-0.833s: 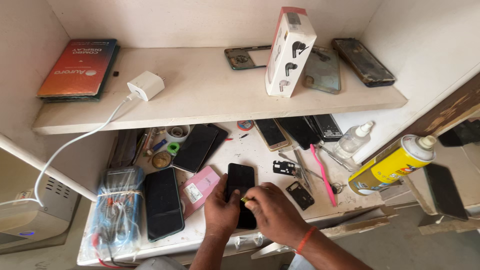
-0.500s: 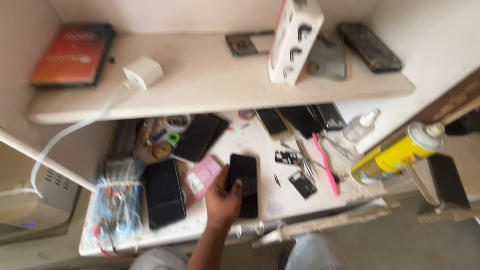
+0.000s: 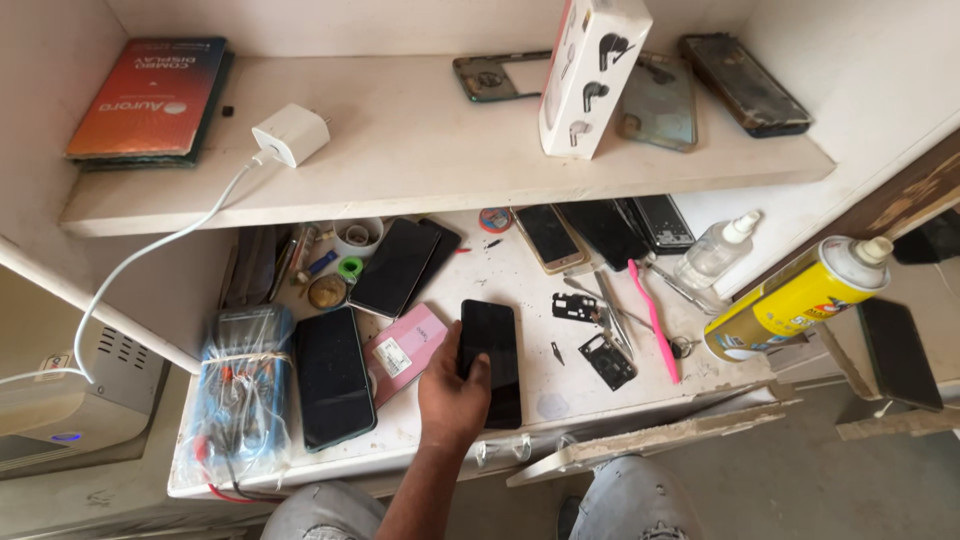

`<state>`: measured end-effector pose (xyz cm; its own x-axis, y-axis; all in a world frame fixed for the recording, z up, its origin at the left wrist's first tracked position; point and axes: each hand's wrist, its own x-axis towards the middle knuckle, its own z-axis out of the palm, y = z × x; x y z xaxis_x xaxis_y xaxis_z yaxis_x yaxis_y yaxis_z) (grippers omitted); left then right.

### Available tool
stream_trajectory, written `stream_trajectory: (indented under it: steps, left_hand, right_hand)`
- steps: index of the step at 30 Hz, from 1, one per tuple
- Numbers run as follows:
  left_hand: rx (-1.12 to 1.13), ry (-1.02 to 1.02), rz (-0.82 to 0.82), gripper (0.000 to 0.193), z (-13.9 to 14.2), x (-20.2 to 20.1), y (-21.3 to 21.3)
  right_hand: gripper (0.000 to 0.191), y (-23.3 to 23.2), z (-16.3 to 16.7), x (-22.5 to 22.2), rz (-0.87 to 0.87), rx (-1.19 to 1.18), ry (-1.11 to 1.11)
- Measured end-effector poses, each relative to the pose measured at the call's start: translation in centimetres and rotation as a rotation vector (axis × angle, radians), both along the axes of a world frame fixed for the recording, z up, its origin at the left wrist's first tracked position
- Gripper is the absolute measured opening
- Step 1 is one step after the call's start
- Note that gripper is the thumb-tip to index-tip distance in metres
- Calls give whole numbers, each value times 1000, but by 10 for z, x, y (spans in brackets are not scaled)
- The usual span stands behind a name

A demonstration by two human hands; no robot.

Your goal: The person uses a prying tool to open the back cover of a smartphone and then uses a screwdriver to remove screws from the internal frame. The back cover is set aside, and the person continues to unscrew components inside the phone.

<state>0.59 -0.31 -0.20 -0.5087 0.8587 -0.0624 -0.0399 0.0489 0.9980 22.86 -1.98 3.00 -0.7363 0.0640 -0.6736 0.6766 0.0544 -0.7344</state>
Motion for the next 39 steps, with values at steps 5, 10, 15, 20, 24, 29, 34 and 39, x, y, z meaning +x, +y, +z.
stream_trajectory:
  steps: [5,10,15,20,24,29,34,39]
  left_hand:
    - [-64,168,41,61,6,2,-4]
    - [-62,-29,34,58,-4,2,1]
    - [34,-324,56,51,-21,-8,9]
    - [98,-593,65,47,-20,-21,10]
    - [-19,-705,52,47,-6,-29,4]
    - [-70,-743,16,43,3,-33,-1]
    - [-85,-511,-87,49,4,-30,1]
    - [-112,-362,-156,73,10,-24,0]
  right_hand:
    - [45,10,-2,-12,-55,-54,44]
    - [49,6,9,-12,-237,-140,242]
    - [53,20,15,-28,-751,-378,933]
    - [48,44,4,-58,-1218,-216,965]
    - [49,45,-3,-77,-1260,116,879]
    - [55,44,-5,-87,-1173,218,776]
    - [58,43,-13,-90,-1048,228,790]
    - [57,48,-15,-88,-938,419,773]
